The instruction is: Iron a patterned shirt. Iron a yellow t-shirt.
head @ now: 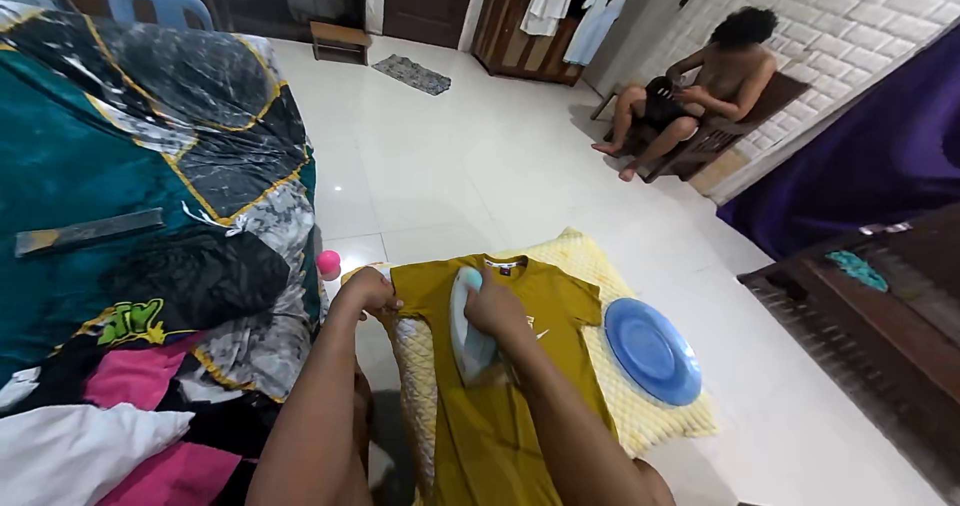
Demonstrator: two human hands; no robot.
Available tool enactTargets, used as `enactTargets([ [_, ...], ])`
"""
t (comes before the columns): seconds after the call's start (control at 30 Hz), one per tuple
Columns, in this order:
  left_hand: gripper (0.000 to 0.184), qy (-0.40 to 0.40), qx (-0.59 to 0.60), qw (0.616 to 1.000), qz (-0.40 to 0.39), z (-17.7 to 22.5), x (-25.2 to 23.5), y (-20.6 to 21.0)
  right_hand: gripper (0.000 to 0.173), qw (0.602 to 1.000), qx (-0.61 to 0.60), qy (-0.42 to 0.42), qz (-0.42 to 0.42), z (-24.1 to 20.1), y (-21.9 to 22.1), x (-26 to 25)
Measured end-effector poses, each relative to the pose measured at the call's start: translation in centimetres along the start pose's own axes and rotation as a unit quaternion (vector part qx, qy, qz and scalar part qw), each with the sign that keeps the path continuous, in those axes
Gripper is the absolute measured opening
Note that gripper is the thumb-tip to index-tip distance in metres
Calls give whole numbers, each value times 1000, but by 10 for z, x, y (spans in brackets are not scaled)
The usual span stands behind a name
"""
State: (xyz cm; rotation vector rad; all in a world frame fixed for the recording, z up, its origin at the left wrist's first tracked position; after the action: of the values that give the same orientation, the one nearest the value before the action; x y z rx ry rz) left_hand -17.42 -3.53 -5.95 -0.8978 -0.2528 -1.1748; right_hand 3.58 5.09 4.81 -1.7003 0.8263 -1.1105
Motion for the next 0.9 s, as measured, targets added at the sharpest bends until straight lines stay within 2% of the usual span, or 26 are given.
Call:
enactTargets([
  [0.13,35,5,-9,1000,1,-1,-1,-1,69,1000,26,10,9,-19,-19,-63],
  [0.23,35,5,-33,999,4,2,-3,-2,67,999,37,4,18,-21,-18,-76],
  [0.33,43,8,-65,998,21,2,-8,-2,59,1000,20,-1,17,-6,-9,-55],
  [0.5,67,15,-98,994,55,1,-10,-9,55,1000,10,19,-10,27,9,33],
  [0.57,83,44,-92,994,51,4,-8,-11,56,999,-11,12,-34,46,15,64],
  [0.67,108,100,-66,992,49,-1,-16,-6,63,992,-82,-58,-83,90,14,91],
  [0.73,109,102,-67,991,56,-4,-20,-3,61,982,-122,-91,-108,127,2,98],
  [0.8,105,88,-67,991,73,-4,-18,-4,51,981,-139,-93,-100,168,-15,102],
  [0.9,102,61,-84,991,87,-3,-13,-6,52,992,-103,-53,-43,219,-61,108],
])
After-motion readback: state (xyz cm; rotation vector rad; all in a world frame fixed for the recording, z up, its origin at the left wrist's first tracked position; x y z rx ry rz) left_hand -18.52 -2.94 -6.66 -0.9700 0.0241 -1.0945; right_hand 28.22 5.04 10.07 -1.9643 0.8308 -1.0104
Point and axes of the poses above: each hand's wrist, its own x-axis away from the middle knuckle, its own y-axis out of the palm, z = x × y, the point moved 1 cm from there along -x, towards the middle knuckle, and after that the axes turned 4 degrees about z, right-handed, at the moved point
